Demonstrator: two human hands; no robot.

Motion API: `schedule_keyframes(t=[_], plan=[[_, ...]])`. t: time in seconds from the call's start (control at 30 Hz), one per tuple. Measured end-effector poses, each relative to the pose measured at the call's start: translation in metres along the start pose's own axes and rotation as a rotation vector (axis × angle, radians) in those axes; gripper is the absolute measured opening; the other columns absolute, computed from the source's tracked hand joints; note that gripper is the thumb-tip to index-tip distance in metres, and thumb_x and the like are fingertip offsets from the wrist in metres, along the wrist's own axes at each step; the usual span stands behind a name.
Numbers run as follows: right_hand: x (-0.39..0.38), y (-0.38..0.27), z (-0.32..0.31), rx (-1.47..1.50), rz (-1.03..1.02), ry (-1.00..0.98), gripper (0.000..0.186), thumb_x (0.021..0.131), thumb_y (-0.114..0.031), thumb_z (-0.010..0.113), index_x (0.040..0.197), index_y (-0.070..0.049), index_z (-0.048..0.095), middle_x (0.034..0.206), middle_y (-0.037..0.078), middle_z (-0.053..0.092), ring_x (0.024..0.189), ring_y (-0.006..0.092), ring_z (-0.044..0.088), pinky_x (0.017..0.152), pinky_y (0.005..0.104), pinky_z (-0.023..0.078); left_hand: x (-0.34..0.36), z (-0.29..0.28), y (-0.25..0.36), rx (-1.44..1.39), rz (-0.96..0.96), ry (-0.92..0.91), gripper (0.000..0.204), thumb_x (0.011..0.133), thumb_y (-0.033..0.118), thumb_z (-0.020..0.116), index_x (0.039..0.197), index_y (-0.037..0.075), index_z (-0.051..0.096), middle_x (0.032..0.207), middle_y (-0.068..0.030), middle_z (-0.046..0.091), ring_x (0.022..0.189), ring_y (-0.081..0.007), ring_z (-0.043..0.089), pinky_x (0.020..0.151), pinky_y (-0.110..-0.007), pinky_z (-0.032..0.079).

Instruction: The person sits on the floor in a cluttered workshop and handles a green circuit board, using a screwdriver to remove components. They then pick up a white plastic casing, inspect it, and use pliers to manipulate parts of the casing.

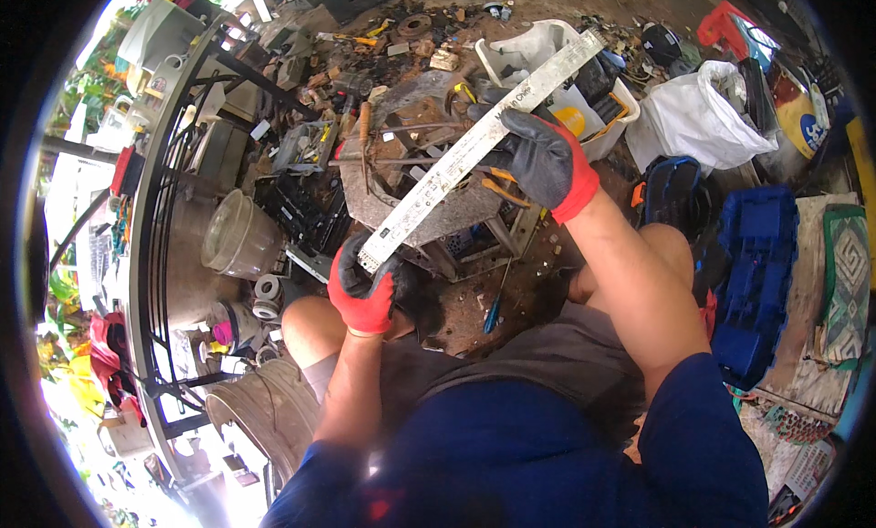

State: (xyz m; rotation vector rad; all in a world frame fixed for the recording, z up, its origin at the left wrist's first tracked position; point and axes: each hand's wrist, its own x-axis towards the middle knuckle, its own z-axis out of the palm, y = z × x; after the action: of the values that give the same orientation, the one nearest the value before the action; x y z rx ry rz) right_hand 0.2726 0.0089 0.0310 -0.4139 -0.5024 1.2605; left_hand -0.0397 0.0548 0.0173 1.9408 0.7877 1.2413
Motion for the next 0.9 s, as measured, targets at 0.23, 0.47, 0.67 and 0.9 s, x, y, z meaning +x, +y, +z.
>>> schedule_keyframes(t=[0.23,0.47,0.67,0.9], plan=[[0.0008,0.0003,-0.0008,-0.016,-0.045,-0.006,0.043,0.096,-0.019,0.056,0.134,0.0,0.054,0.122,0.018,0.065,0.11,0.029,0.065,0.093,0.0467,0.056,-0.0004,-0.0019,-0.0014,0.082,0.06,-0.026,0.053,0.07,0.011,0.079,0.117,-0.006,0.062,0.109,-0.0197,0.067,0.099,-0.0283,0.066,0.089,-0.037,0.051],[0.0,-0.0002,-0.0022,0.004,-0.008,-0.007,0.042,0.096,-0.018,0.057,0.133,0.001,0.055,0.121,0.018,0.065,0.108,0.0289,0.066,0.092,0.0469,0.056,-0.0014,-0.0004,0.0017,0.066,0.055,-0.017,0.053,0.067,0.009,0.08,0.115,-0.007,0.063,0.107,-0.0197,0.067,0.095,-0.0283,0.066,0.087,-0.037,0.052],[-0.001,-0.0008,-0.0011,0.001,-0.014,-0.033,0.043,0.095,-0.018,0.057,0.134,0.001,0.054,0.122,0.018,0.065,0.108,0.0291,0.066,0.092,0.0465,0.056,-0.0001,-0.0001,0.005,0.083,0.087,-0.007,0.051,0.067,0.009,0.08,0.113,-0.007,0.065,0.103,-0.0196,0.067,0.092,-0.0282,0.067,0.085,-0.036,0.052],[-0.0011,0.0005,-0.0024,0.012,-0.004,-0.024,0.045,0.096,-0.019,0.056,0.136,0.001,0.052,0.124,0.019,0.064,0.11,0.0299,0.065,0.094,0.0469,0.056,-0.0005,0.0006,0.0039,0.061,0.059,-0.01,0.05,0.067,0.009,0.08,0.112,-0.007,0.064,0.103,-0.0197,0.068,0.092,-0.0285,0.067,0.084,-0.036,0.052]])
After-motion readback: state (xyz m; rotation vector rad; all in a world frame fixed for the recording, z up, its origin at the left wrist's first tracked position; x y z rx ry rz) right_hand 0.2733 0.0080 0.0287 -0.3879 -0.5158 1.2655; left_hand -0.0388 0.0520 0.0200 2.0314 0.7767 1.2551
